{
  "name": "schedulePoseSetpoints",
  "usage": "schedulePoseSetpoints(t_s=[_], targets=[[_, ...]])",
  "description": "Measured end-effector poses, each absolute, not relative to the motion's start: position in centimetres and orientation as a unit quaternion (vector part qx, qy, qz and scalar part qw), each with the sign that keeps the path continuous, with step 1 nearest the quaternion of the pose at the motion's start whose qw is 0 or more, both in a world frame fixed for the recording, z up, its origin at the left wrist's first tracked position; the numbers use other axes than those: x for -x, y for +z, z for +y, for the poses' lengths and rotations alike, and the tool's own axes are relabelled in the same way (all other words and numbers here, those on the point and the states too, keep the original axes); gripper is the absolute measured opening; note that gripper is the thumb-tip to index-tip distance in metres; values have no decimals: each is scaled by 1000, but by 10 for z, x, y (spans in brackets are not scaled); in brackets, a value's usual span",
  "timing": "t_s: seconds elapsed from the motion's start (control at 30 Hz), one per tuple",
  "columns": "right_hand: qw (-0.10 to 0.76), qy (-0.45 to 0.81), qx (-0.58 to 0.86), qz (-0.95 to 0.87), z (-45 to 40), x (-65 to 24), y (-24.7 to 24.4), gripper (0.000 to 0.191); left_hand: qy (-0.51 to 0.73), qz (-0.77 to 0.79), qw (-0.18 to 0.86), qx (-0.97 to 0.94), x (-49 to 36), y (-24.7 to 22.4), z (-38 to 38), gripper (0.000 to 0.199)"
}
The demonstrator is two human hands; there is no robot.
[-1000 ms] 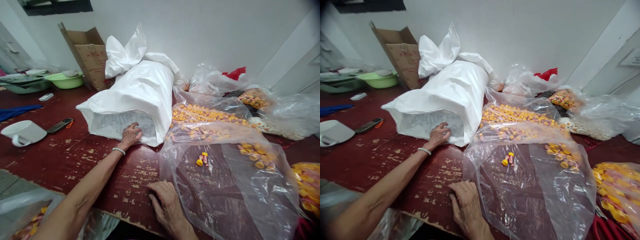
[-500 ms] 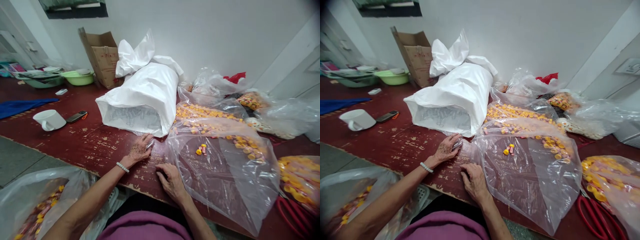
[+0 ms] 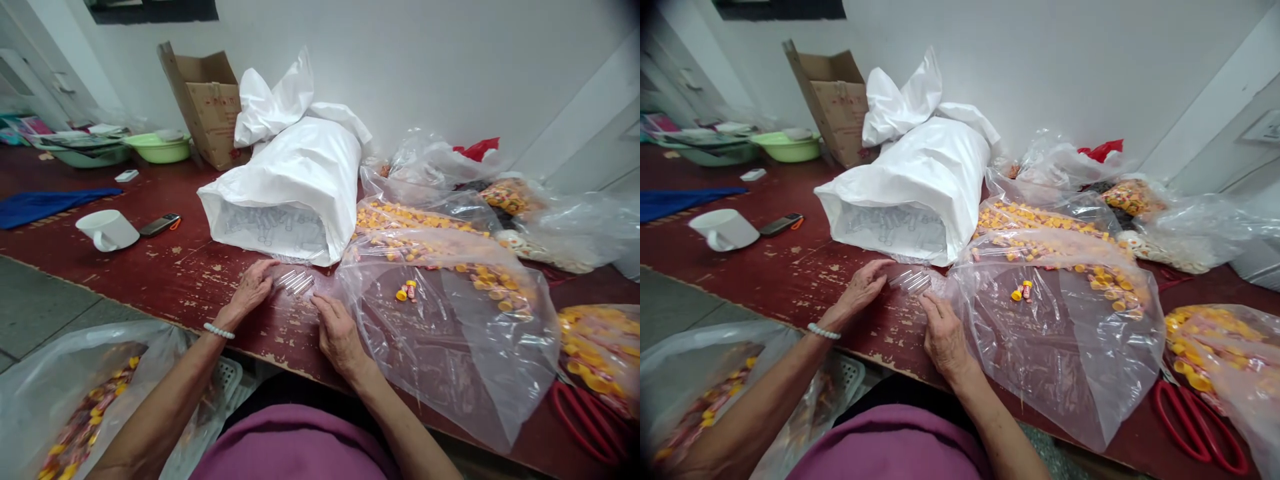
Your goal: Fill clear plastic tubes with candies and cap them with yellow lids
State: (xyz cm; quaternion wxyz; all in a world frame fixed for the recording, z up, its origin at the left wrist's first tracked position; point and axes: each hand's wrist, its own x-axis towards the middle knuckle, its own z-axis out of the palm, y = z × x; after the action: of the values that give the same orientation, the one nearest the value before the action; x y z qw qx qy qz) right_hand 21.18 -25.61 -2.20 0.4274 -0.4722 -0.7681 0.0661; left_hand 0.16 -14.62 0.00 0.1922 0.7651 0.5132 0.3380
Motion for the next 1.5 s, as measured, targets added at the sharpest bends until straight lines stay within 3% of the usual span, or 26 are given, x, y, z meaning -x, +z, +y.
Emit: schedulePoseSetpoints(t_s=[0.3,0.4,0.53,0.73,0.83,1.0,1.1,1.27,1.5], targets=[[187,34,471,-862,-168,-186,-9,78,293,526,112,-790,9,-10,-157,43],[167,95,442,-876,-153,-179,-16,81,293,529,127,-786,7,-18,-164,40],[190,131,444,-866,-152,-175,-24,72,343,512,179,-767,2,-27,-169,33],[252,181,461,-831,-169,-183,-24,57,452,442,474,-614,-8,-28,-170,39],[293,213,470,-805,-182,-186,-20,41,473,406,556,-549,-14,-21,-178,43],[457,421,455,-638,-199,-190,-18,30,418,344,527,-656,-21,-14,-188,48],[510,457,441,-580,-204,-191,-22,30,398,318,452,-732,-28,-22,-185,57],[510,411,469,-593,-207,-187,-31,39,426,325,360,-764,-47,-38,-182,58],[466,385,530,-595,-212,-182,-25,59,477,426,402,-655,-70,-40,-195,46]])
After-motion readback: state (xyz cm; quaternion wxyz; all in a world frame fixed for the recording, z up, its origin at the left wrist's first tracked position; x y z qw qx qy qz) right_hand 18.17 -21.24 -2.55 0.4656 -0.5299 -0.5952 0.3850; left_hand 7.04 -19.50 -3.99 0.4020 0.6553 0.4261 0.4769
